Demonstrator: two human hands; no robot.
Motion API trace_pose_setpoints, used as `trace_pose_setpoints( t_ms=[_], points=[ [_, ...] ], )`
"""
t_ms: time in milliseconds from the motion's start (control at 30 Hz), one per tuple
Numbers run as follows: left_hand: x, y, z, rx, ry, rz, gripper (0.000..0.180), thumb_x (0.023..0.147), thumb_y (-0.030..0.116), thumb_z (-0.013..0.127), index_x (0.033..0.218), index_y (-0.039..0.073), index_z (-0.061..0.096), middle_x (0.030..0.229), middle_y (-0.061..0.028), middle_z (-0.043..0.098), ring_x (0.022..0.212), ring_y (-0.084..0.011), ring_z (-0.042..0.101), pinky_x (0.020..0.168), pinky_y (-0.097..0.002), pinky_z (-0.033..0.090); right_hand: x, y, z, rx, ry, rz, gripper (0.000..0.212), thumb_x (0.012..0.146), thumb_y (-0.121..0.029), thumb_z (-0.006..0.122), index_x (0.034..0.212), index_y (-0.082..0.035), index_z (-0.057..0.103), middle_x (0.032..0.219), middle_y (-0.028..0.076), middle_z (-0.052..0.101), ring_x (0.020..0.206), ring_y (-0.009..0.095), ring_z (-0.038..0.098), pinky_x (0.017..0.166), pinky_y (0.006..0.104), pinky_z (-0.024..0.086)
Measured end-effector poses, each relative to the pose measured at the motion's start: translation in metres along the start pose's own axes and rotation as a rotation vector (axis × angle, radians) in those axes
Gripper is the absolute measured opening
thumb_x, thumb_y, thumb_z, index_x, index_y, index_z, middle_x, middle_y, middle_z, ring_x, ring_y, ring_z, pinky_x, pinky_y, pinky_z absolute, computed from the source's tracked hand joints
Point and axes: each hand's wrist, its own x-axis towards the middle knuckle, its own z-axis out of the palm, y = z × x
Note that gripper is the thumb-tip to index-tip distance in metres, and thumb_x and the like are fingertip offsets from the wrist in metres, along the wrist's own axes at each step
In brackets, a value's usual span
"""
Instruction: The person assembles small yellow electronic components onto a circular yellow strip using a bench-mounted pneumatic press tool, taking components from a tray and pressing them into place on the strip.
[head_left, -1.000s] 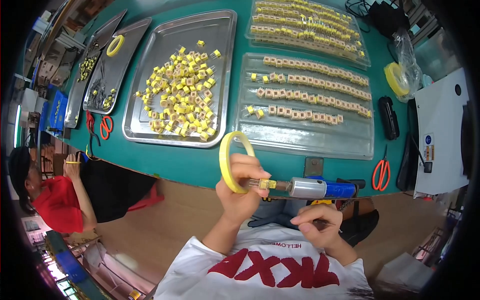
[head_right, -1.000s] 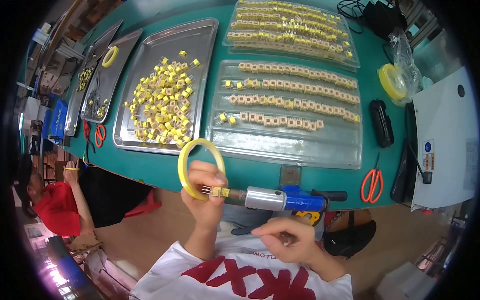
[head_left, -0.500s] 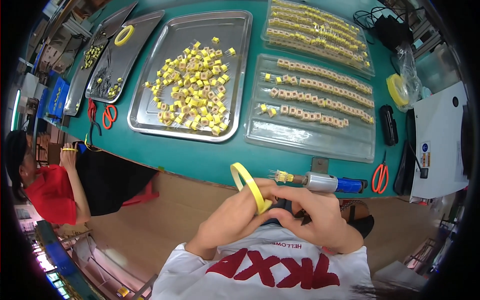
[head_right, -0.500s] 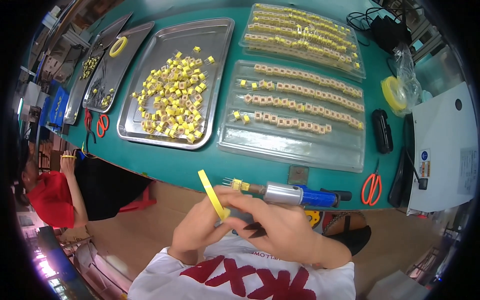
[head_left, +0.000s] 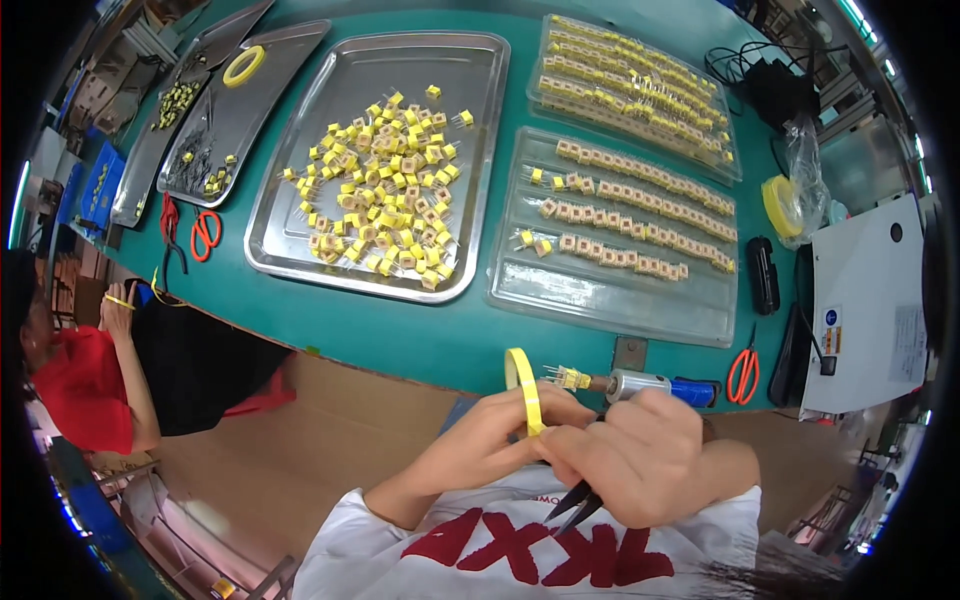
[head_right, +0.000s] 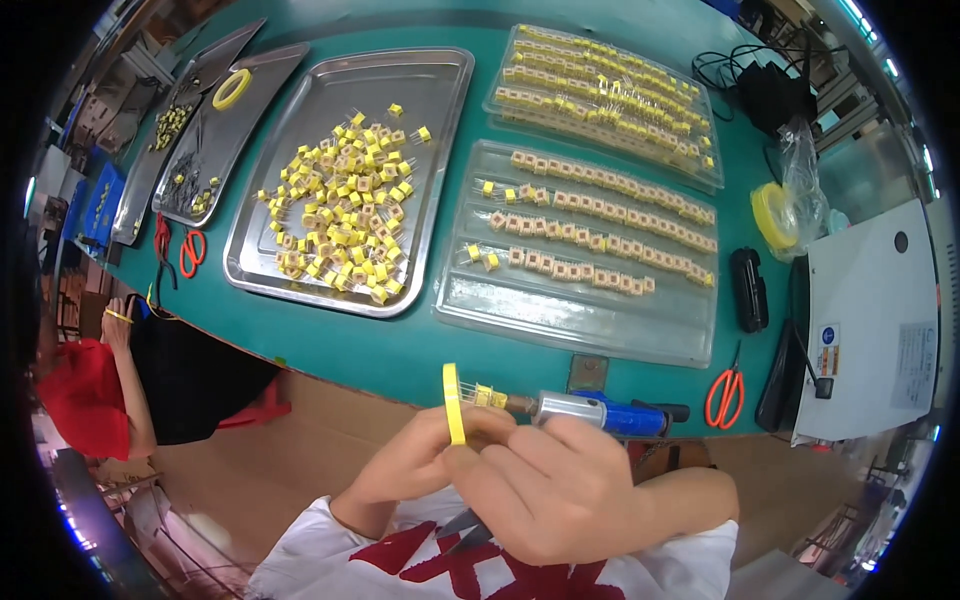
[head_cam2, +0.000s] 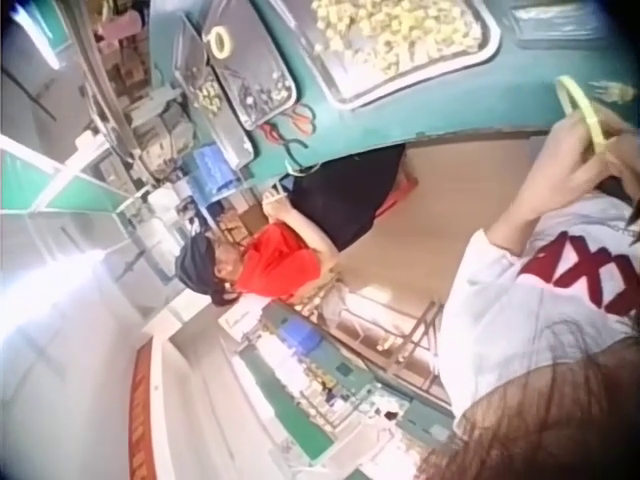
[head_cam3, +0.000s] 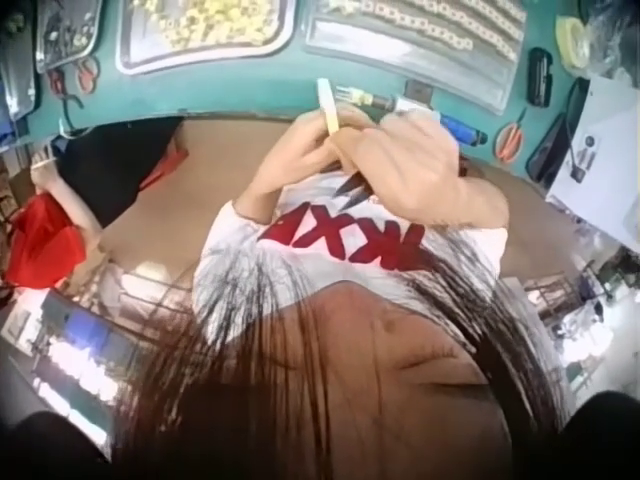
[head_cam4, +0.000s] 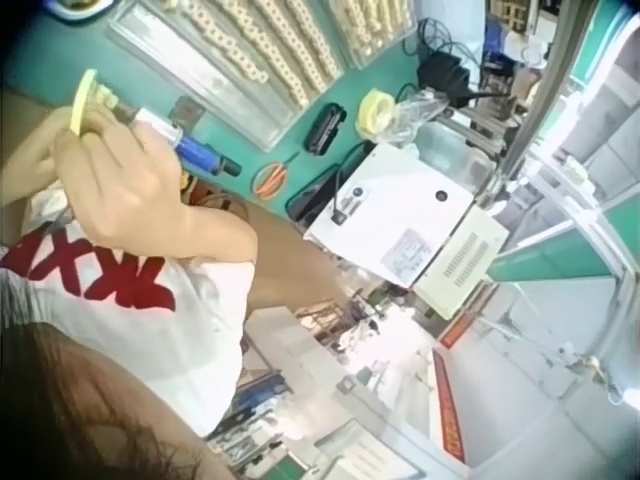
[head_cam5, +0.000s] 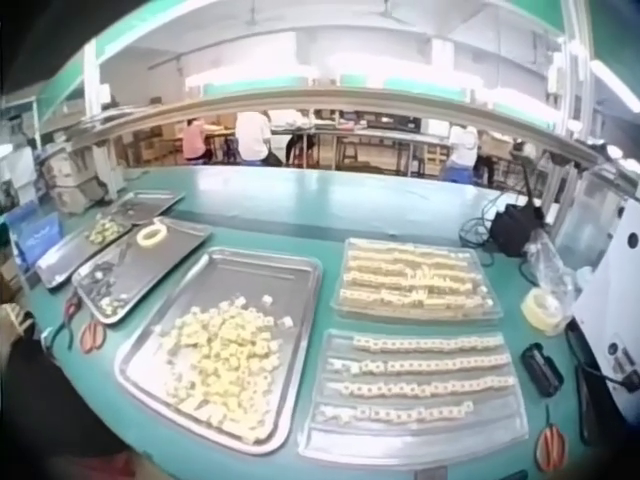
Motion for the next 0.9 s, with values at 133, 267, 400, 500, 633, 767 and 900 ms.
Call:
trace_pose_setpoints(
  t_ms=[133,267,400,500,633,767,900],
  points=[
    [-0.002,-0.001,-0.002,-0.040,-0.088,0.000,0.024,0.095,0.017,0.045,0.100,-0.004,0.057,0.097,-0.0113,0.063,0.090,-0.0234,0.062,0.082,-0.0321,0.048,0.015,0.024,-0.008,0.202,-0.092,0.170,0.018,0.065,-0.007,0.074,0.080,-0.005,0.064,0.062,0.002,0.058,0.044,0.014,0.046,0.043,0.0248,0.029],
    [0.002,0.009,0.013,-0.405,-0.028,-0.184,0.034,0.098,0.021,0.039,0.101,-0.008,0.056,0.099,-0.0138,0.063,0.087,-0.0196,0.064,0.079,-0.0288,0.052,0.020,0.038,-0.014,0.548,-0.162,0.497,0.007,0.077,-0.001,0.068,0.082,-0.002,0.063,0.066,0.005,0.061,0.051,0.010,0.055,0.045,0.0224,0.039],
    [0.003,0.012,0.010,-0.447,-0.006,-0.233,0.037,0.099,0.022,0.035,0.101,-0.009,0.056,0.099,-0.0146,0.063,0.088,-0.0206,0.065,0.078,-0.0307,0.053,0.028,0.047,-0.017,0.697,-0.239,0.638,0.007,0.078,-0.003,0.068,0.082,-0.001,0.063,0.064,0.005,0.060,0.052,0.008,0.056,0.045,0.0204,0.039],
    [0.004,0.014,0.007,-0.311,-0.009,-0.177,0.040,0.100,0.023,0.032,0.100,-0.009,0.057,0.098,-0.0154,0.063,0.085,-0.0214,0.066,0.075,-0.0310,0.054,0.035,0.052,-0.019,0.761,-0.325,0.687,0.008,0.079,-0.005,0.068,0.083,-0.001,0.063,0.060,0.004,0.059,0.052,0.006,0.055,0.047,0.0193,0.039],
    [0.007,0.008,0.008,-0.249,0.019,-0.149,0.039,0.100,0.020,0.033,0.098,-0.009,0.058,0.095,-0.0155,0.064,0.081,-0.0224,0.067,0.073,-0.0308,0.055,0.038,0.060,-0.019,0.870,-0.417,0.742,0.008,0.081,-0.007,0.067,0.084,-0.001,0.063,0.055,0.002,0.054,0.048,0.004,0.045,0.045,0.0203,0.034],
    [0.007,-0.001,0.010,-0.202,0.068,-0.145,0.034,0.099,0.018,0.036,0.098,-0.007,0.060,0.097,-0.0142,0.065,0.082,-0.0229,0.067,0.072,-0.0314,0.054,0.041,0.071,-0.016,0.990,-0.570,0.844,0.008,0.082,-0.008,0.067,0.083,-0.001,0.063,0.051,-0.004,0.041,0.048,0.003,0.033,0.044,0.0221,0.025],
    [0.013,0.001,0.002,0.026,0.008,-0.062,0.042,0.099,0.019,0.030,0.105,-0.010,0.059,0.092,-0.0164,0.066,0.089,-0.0255,0.065,0.080,-0.0328,0.052,0.040,0.081,-0.008,1.068,-0.670,0.887,0.011,0.084,-0.010,0.067,0.082,-0.001,0.062,0.052,-0.006,0.035,0.050,0.003,0.030,0.046,0.0221,0.023]
  ],
)
